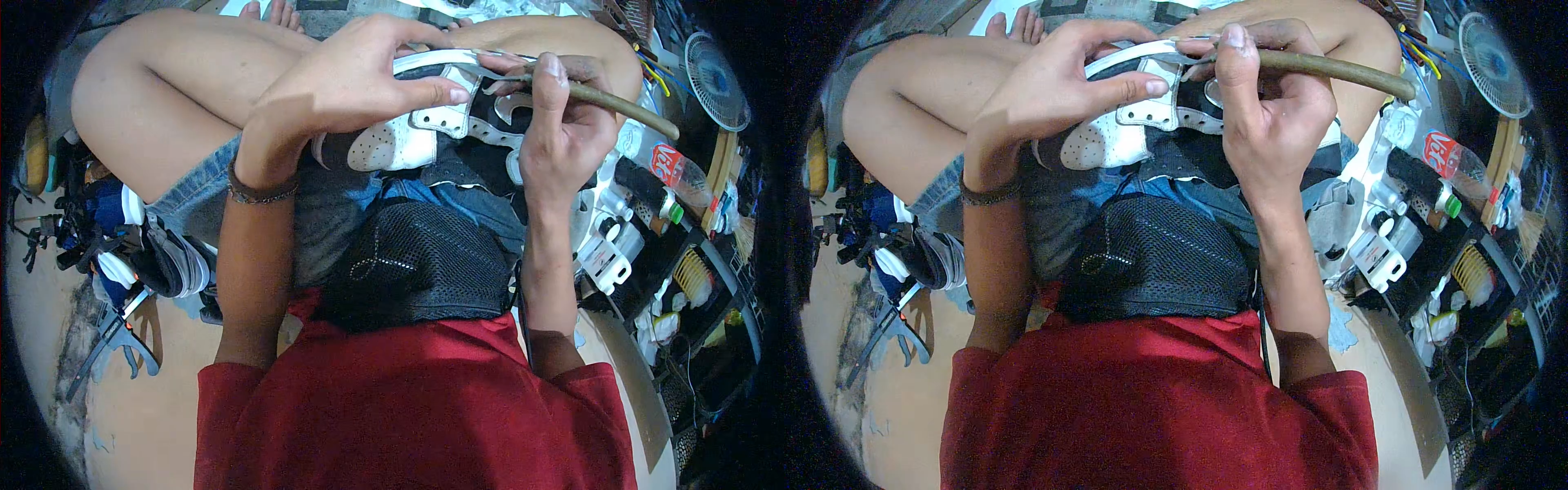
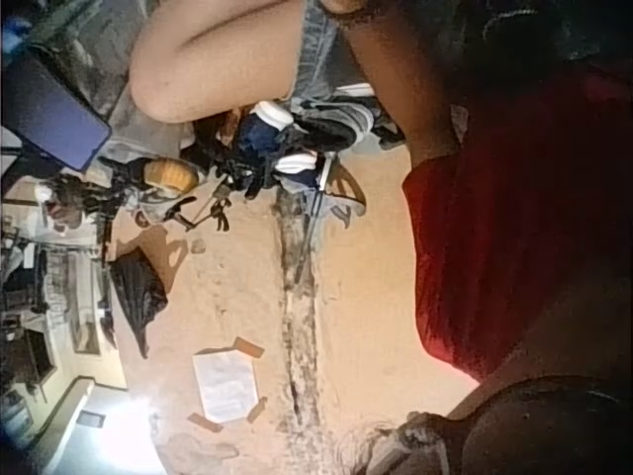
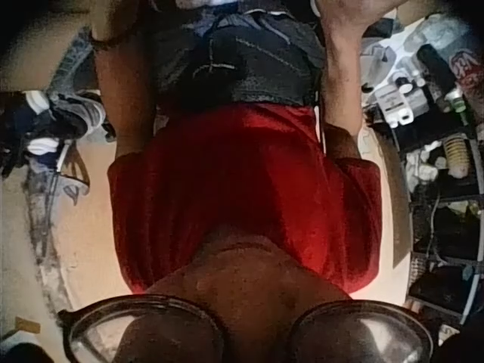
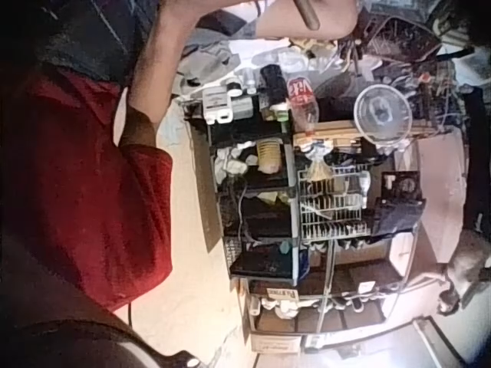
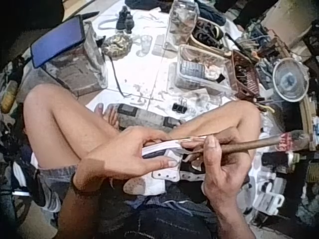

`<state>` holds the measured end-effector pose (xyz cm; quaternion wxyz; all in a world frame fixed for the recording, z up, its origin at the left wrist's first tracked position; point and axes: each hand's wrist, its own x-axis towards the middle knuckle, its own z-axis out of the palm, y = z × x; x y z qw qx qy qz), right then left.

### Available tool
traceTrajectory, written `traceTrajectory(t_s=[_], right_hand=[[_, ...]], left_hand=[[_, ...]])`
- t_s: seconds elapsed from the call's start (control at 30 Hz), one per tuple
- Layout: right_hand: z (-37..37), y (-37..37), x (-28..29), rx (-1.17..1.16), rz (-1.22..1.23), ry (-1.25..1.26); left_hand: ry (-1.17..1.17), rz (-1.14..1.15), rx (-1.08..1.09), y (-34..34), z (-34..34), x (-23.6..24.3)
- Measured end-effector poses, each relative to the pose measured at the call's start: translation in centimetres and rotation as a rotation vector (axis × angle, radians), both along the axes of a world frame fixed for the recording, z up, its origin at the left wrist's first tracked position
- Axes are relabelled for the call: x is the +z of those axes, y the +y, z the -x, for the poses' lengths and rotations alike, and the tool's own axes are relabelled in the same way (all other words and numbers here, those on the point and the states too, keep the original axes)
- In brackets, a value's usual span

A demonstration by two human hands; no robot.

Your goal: The recorder is applying a liquid adhesive or paint to the white midsole of a black and white sneaker using a small brush tool.

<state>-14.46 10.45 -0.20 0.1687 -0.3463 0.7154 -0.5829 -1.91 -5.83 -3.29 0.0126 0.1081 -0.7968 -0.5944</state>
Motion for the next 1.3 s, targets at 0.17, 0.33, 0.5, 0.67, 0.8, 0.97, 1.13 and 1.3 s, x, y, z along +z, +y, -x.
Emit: traceTrajectory(t_s=[0.17, 0.33, 0.5, 0.67, 0.8, 0.97, 1.13, 1.3], right_hand=[[-0.4, -0.2, 0.0, 0.010, 0.058, 0.029], [-0.2, 0.2, 0.4, 0.070, 0.018, 0.073], [-0.7, 0.0, -0.3, 0.042, 0.122, -0.016], [-0.8, -0.1, 0.0, -0.020, 0.146, -0.027], [0.0, 0.2, 0.7, -0.068, 0.240, -0.127], [0.6, 0.5, 1.2, -0.241, 0.337, -0.327], [0.8, 0.0, 1.2, -0.165, 0.330, -0.431], [1.6, -0.6, 0.9, -0.075, 0.356, -0.415]], left_hand=[[0.017, -0.010, 0.019, 0.1, 0.1, -0.3], [0.024, -0.040, 0.009, 0.2, -0.1, -0.2], [0.010, -0.090, 0.004, 0.2, 0.1, -0.1], [-0.007, -0.057, 0.010, 0.0, 0.0, 0.2], [0.024, -0.056, 0.018, 0.2, -0.2, 0.7], [0.126, -0.296, 0.674, -0.1, -0.8, 1.5], [0.370, -0.500, 0.603, -1.0, -1.1, 1.1], [0.252, -0.256, 0.673, 0.3, -0.6, 2.7]])
